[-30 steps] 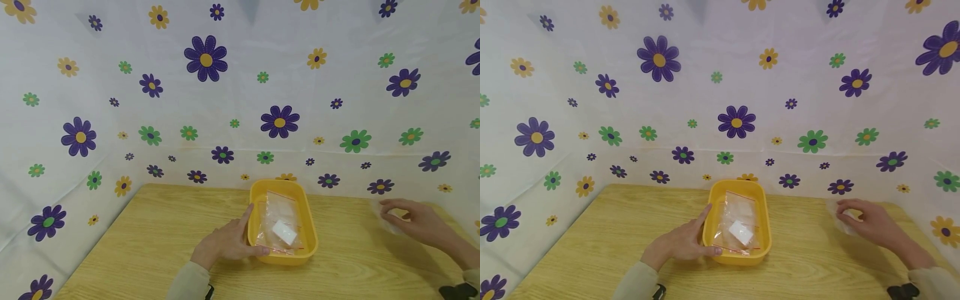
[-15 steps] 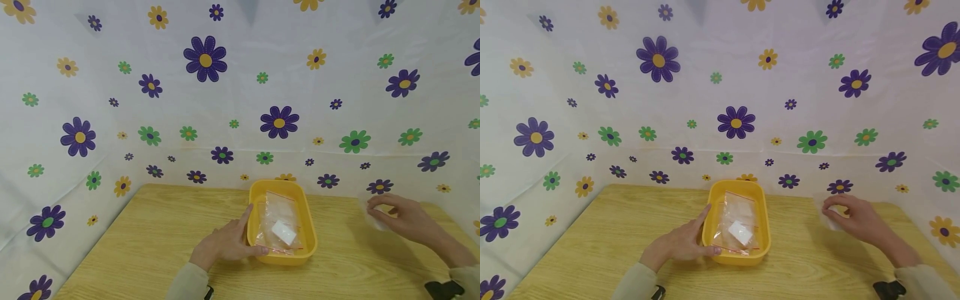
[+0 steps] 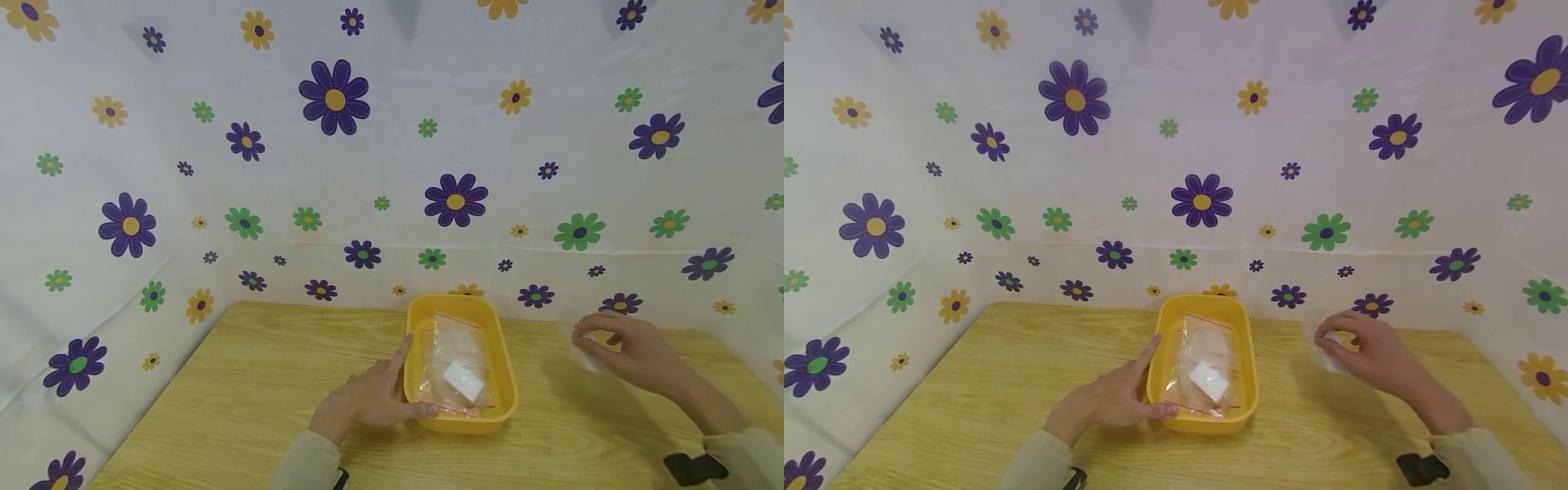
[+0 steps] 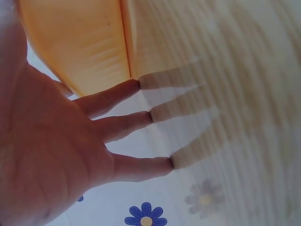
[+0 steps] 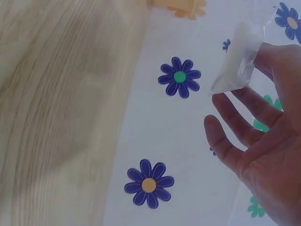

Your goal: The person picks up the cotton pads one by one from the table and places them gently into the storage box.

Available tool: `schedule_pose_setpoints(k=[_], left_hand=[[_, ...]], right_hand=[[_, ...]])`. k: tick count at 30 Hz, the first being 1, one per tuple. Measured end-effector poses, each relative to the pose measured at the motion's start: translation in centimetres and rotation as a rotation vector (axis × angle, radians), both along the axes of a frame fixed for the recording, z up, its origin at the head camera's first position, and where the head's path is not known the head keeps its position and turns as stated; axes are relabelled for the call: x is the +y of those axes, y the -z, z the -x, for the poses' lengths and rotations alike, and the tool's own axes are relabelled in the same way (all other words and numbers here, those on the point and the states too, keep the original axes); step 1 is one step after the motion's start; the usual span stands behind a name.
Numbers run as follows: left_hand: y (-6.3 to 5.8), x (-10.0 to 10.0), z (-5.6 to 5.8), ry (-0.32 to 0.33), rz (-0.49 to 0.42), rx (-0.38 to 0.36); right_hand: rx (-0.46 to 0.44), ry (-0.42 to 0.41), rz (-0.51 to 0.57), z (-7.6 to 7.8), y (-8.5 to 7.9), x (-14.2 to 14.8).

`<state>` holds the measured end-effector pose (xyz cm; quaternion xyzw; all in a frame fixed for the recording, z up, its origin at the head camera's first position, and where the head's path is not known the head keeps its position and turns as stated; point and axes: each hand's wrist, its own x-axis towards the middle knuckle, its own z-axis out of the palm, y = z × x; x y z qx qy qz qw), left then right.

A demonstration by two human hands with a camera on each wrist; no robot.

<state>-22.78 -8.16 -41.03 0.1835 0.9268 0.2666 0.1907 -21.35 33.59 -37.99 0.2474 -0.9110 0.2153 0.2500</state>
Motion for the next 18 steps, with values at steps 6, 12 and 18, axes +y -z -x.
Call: schedule_pose_setpoints(k=[6,12,18], left_hand=[[0.1,-0.1,0.0,0.001,0.009,0.009],[0.1,-0.2,0.0,0.004,0.008,0.014],[0.1,-0.2,0.0,0.006,0.004,0.009]], right_hand=[[-0.014,-0.031,0.010,0.4,-0.5,-1.8],[-0.038,-0.038,0.009,0.8,-0.8,-3.5],[-0.034,-0.075,0.025,1.1,-1.0,-5.3]])
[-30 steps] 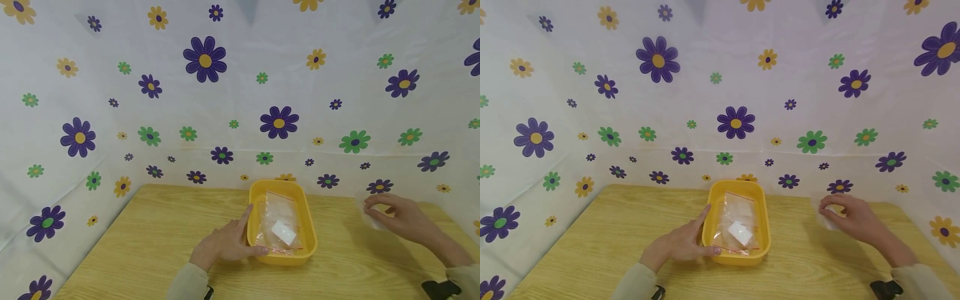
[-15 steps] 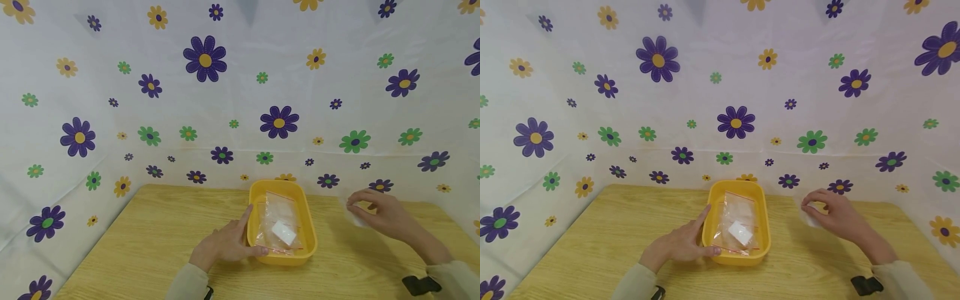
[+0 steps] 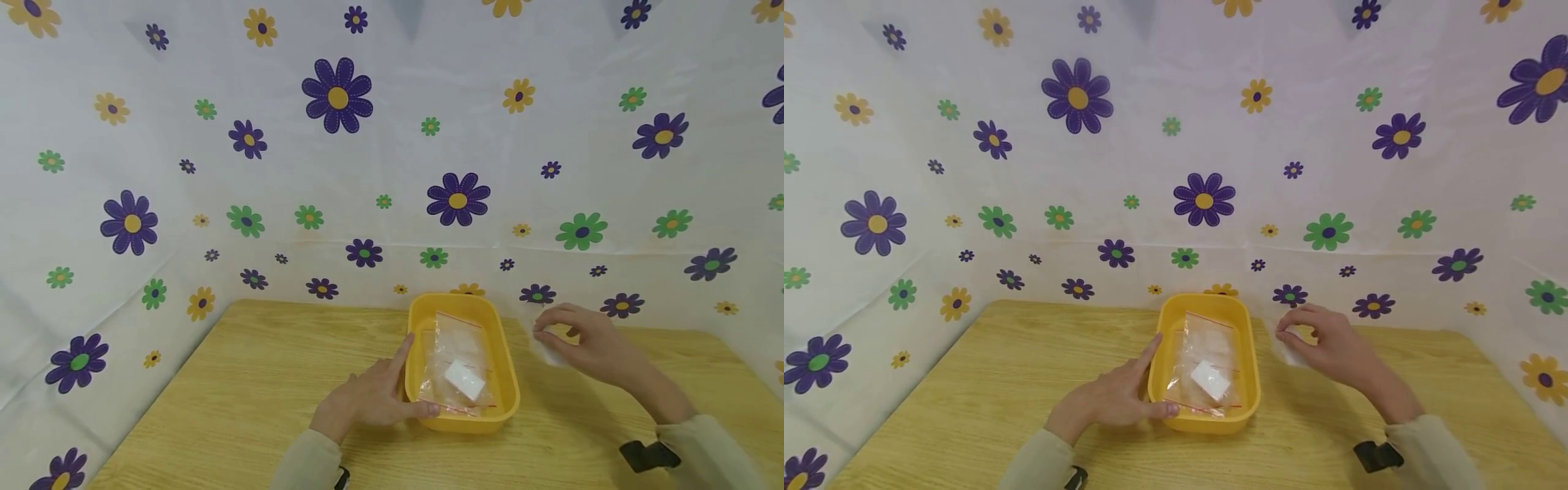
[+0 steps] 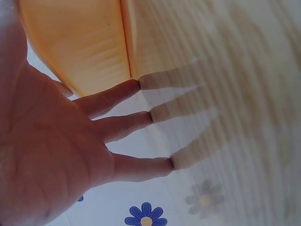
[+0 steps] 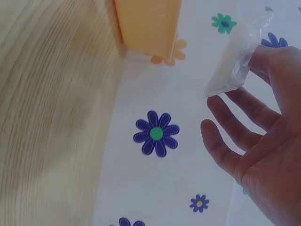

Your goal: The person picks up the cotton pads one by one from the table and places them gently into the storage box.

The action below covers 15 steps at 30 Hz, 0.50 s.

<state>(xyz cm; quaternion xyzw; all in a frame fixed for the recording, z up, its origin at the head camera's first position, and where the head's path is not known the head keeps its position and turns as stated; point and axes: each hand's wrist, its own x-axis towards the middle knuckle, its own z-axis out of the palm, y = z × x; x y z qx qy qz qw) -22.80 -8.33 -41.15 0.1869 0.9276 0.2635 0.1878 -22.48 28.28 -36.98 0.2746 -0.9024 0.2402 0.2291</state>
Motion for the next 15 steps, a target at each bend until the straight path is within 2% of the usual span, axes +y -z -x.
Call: schedule_pose_setpoints(k=[5,15], left_hand=[[0.1,0.0,0.1,0.003,-0.002,0.000],[0.0,0.0,0.1,0.014,0.009,0.015]], right_hand=[[-0.015,-0.025,-0.005,0.3,-0.4,-1.7],[-0.109,-0.073,-0.030,1.4,-0.7,-4.7]])
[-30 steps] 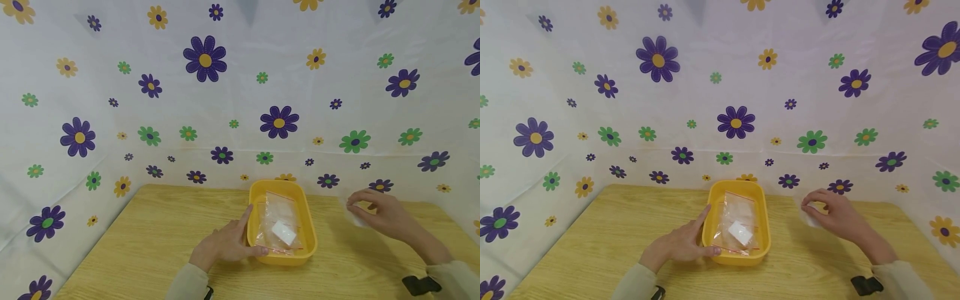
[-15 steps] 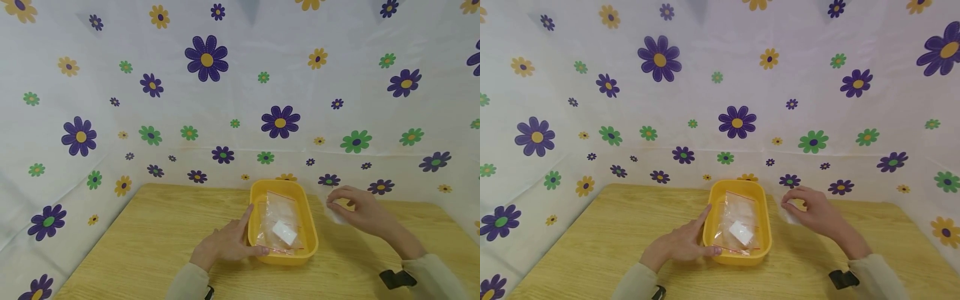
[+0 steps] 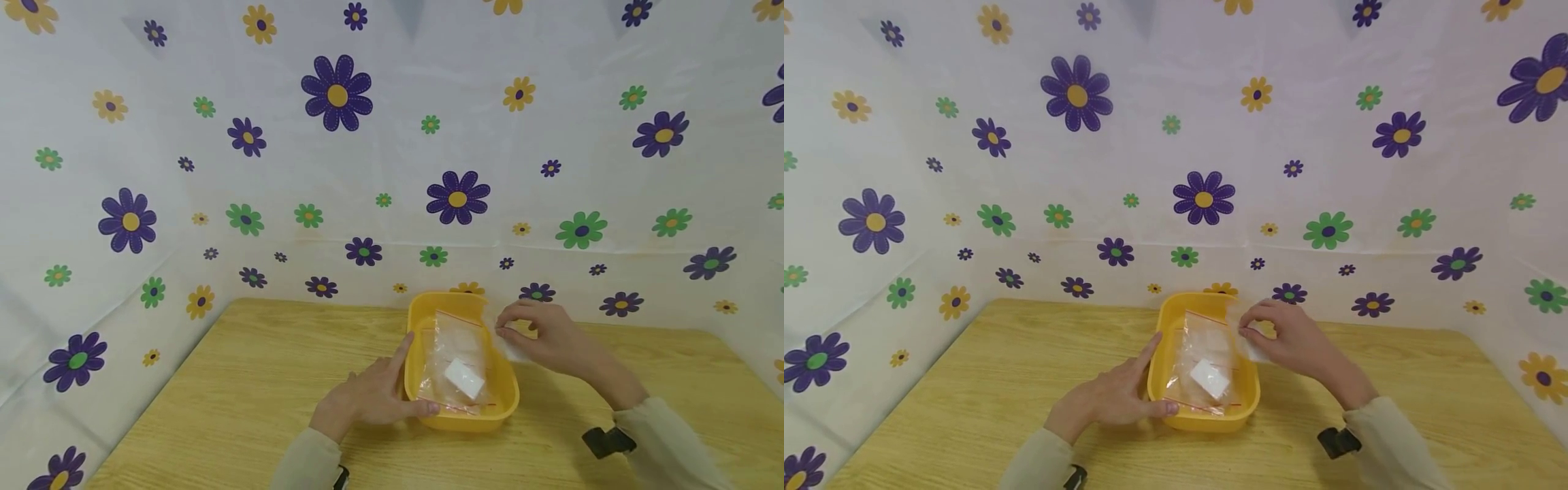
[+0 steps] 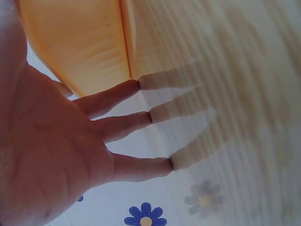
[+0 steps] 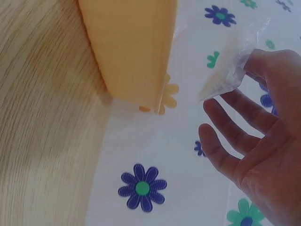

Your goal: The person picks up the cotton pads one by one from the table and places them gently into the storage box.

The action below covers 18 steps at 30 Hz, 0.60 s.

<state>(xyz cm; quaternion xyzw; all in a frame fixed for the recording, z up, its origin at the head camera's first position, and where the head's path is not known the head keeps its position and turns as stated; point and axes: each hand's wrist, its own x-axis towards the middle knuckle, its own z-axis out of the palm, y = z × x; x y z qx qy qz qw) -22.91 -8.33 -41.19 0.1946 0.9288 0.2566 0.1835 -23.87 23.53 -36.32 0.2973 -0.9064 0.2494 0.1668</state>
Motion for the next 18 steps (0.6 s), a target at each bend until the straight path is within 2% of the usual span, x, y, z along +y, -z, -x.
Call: schedule_pose_setpoints(k=[6,11,18], left_hand=[[-0.1,0.0,-0.1,-0.002,0.022,0.004],[-0.1,0.1,-0.1,-0.010,0.036,0.009],[-0.1,0.1,-0.1,-0.010,0.047,0.016]], right_hand=[[-0.041,-0.037,-0.014,0.7,0.3,-2.0],[-0.080,-0.036,-0.081,1.4,0.6,-3.6],[-0.101,-0.094,-0.134,2.9,1.4,-5.4]])
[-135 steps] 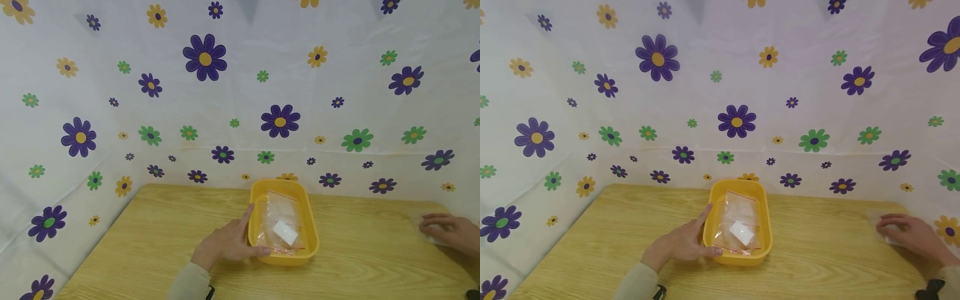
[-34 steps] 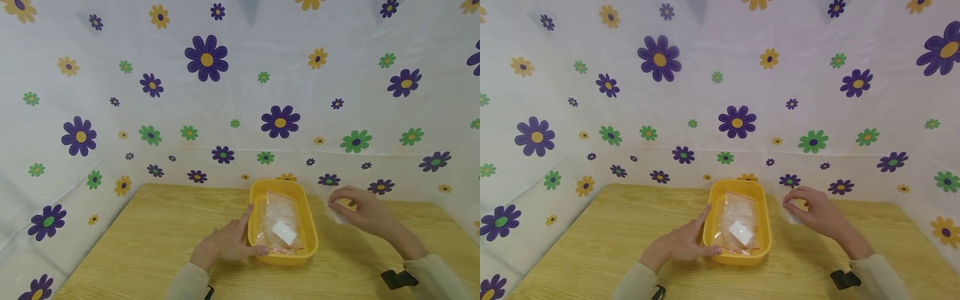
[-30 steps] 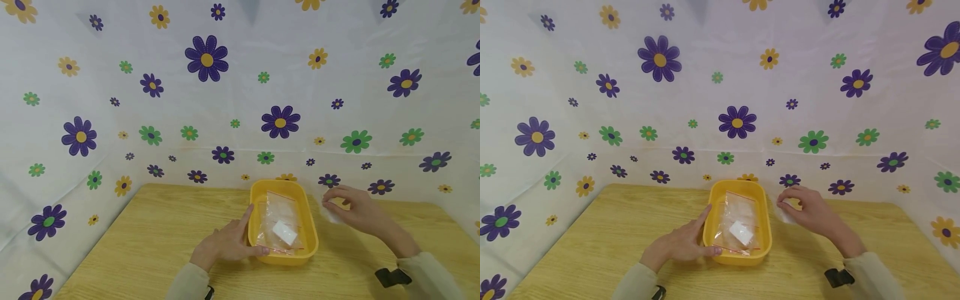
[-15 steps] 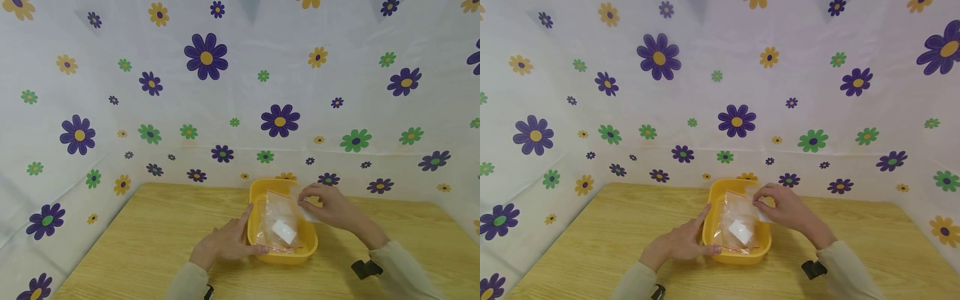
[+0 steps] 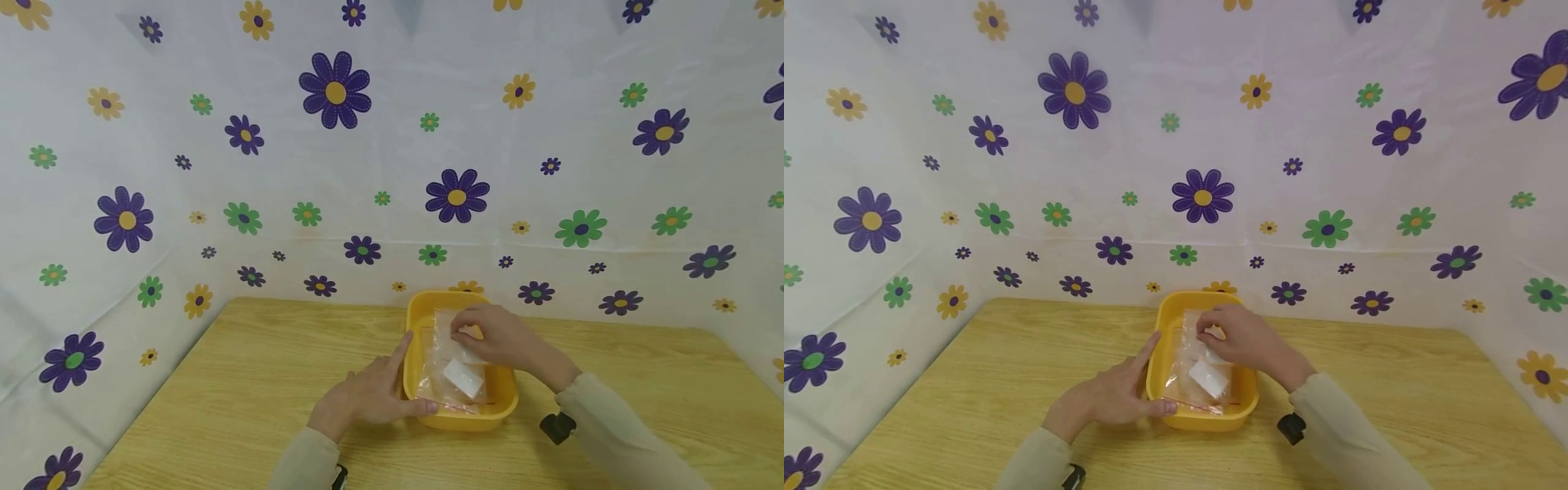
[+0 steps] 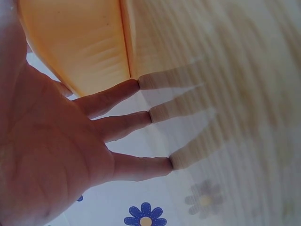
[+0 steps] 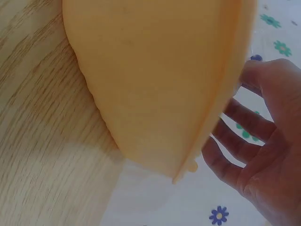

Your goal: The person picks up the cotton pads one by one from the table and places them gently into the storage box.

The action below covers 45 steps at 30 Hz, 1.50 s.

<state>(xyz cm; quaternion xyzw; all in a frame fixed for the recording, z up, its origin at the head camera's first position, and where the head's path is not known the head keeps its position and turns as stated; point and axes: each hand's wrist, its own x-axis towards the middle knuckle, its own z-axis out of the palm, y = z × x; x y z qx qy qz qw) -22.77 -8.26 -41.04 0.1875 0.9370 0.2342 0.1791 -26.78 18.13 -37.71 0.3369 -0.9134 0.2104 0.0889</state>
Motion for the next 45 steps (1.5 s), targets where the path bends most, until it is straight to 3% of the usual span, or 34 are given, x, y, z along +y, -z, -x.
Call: schedule_pose_setpoints(k=[6,12,20,28,38,45], left_hand=[[0.1,0.1,-0.1,0.009,-0.010,-0.001],[0.2,0.1,-0.2,0.018,-0.009,-0.009],[0.0,0.1,-0.3,0.016,-0.004,-0.006],[0.0,0.0,-0.3,0.016,0.009,-0.002],[0.1,0.0,-0.1,0.019,0.014,0.002],[-0.2,-0.5,-0.2,0.037,-0.050,0.024]], right_hand=[[-0.059,-0.010,-0.120,0.9,0.9,-1.1],[-0.168,0.052,-0.234,0.5,1.7,-1.9],[-0.168,0.139,-0.334,0.2,1.8,-2.4],[-0.082,0.179,-0.333,-0.3,1.6,-2.6],[0.014,0.123,-0.259,-1.6,0.3,-1.9],[0.033,0.154,-0.203,-2.6,0.0,0.0]])
